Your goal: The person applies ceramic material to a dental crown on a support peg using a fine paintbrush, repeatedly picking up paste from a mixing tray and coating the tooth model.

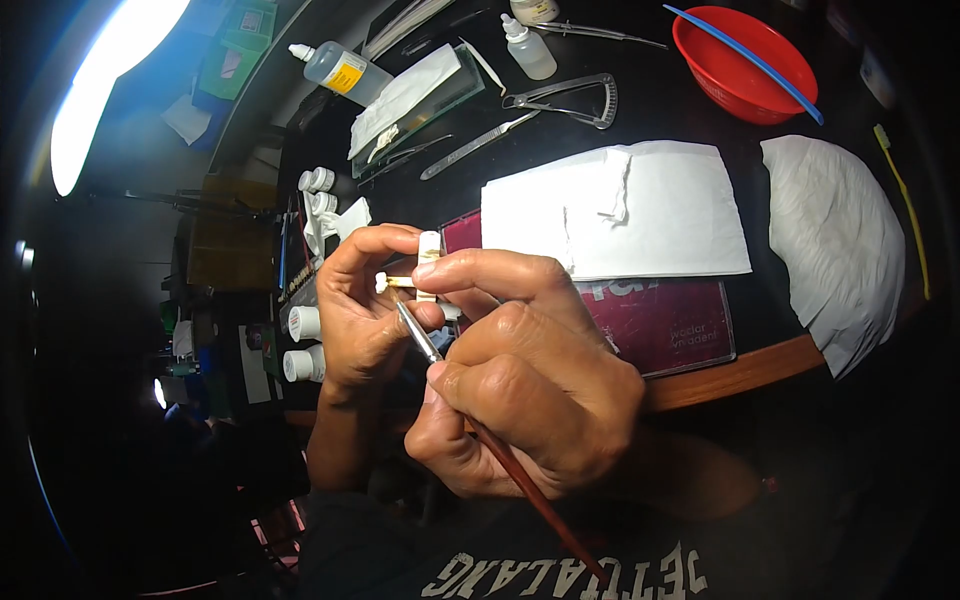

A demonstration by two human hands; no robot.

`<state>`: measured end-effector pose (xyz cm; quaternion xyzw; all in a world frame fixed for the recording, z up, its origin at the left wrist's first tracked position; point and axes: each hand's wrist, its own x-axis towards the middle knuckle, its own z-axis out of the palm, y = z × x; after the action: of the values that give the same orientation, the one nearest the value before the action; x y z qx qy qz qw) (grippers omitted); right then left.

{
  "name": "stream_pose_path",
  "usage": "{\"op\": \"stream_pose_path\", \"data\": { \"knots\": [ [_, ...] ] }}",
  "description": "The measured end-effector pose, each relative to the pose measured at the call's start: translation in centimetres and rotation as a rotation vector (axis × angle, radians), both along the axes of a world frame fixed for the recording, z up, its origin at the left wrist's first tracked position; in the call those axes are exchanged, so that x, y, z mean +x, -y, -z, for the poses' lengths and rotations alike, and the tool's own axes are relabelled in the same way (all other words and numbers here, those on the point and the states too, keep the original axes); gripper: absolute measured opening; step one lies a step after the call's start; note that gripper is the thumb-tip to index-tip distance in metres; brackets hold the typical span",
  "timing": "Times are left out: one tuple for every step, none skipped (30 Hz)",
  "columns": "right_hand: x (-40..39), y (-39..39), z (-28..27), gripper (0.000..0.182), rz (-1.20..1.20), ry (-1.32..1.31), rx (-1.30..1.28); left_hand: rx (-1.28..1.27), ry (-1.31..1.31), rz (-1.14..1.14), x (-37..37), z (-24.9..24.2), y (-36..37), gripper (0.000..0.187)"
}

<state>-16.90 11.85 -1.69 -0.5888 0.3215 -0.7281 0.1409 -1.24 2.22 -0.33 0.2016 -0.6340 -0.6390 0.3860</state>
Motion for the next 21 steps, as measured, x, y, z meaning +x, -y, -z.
{"op": "stream_pose_path", "data": {
  "knots": [
    [0.01,0.00,0.03,0.020,0.001,-0.002,0.000,-0.001,-0.001,-0.002,-0.02,0.01,-0.02,0.048],
    [0.03,0.03,0.04,0.020,0.002,-0.001,-0.002,-0.003,-0.001,-0.005,-0.02,0.01,-0.03,0.048],
    [0.04,0.05,0.06,0.020,0.003,0.000,-0.004,0.000,0.002,-0.006,-0.02,-0.03,-0.02,0.048],
    [0.09,0.08,0.05,0.020,0.006,0.005,-0.006,0.003,0.005,-0.006,-0.01,-0.08,-0.03,0.048],
    [0.09,0.08,0.05,0.020,0.006,0.005,-0.007,0.006,0.007,-0.006,-0.02,-0.11,-0.03,0.048],
    [0.09,0.09,0.04,0.020,0.007,0.006,-0.008,0.004,0.006,-0.011,-0.04,-0.13,-0.06,0.048],
    [0.05,0.08,0.03,0.020,0.005,0.002,-0.008,0.003,0.005,-0.016,-0.08,-0.14,-0.11,0.048],
    [0.01,0.09,0.03,0.020,0.005,-0.001,-0.008,0.001,0.004,-0.021,-0.11,-0.15,-0.12,0.047],
    [-0.02,0.10,0.04,0.020,0.005,-0.003,-0.008,0.001,0.003,-0.021,-0.13,-0.16,-0.12,0.047],
    [-0.03,0.11,0.05,0.020,0.006,-0.005,-0.008,0.000,0.002,-0.021,-0.14,-0.17,-0.13,0.047],
    [-0.03,0.11,0.05,0.020,0.007,-0.007,-0.008,0.001,0.001,-0.022,-0.14,-0.17,-0.13,0.047],
    [-0.03,0.11,0.05,0.020,0.008,-0.008,-0.008,0.002,0.003,-0.021,-0.11,-0.14,-0.12,0.047],
    [-0.03,0.13,0.04,0.020,0.010,-0.010,-0.009,0.002,0.005,-0.020,-0.06,-0.09,-0.06,0.048],
    [-0.02,0.13,0.06,0.020,0.011,-0.011,-0.010,0.003,0.006,-0.019,-0.01,-0.06,-0.04,0.048],
    [-0.01,0.13,0.08,0.020,0.012,-0.013,-0.011,0.000,0.007,-0.018,0.00,-0.07,-0.05,0.048],
    [-0.04,0.15,0.13,0.020,0.012,-0.014,-0.013,-0.003,0.007,-0.018,0.00,-0.11,-0.04,0.048],
    [-0.05,0.15,0.13,0.020,0.012,-0.016,-0.013,-0.005,0.007,-0.018,0.01,-0.12,-0.04,0.048],
    [-0.05,0.15,0.12,0.020,0.012,-0.018,-0.012,-0.002,0.003,-0.019,0.00,-0.09,-0.04,0.048],
    [-0.07,0.13,0.06,0.020,0.013,-0.019,-0.010,0.002,-0.001,-0.020,-0.03,-0.04,-0.05,0.048],
    [-0.07,0.12,0.04,0.020,0.013,-0.021,-0.008,0.006,-0.005,-0.020,-0.02,0.01,-0.05,0.048],
    [-0.06,0.11,0.02,0.020,0.013,-0.022,-0.006,0.003,-0.007,-0.016,0.00,0.04,-0.03,0.047]
  ]
}}
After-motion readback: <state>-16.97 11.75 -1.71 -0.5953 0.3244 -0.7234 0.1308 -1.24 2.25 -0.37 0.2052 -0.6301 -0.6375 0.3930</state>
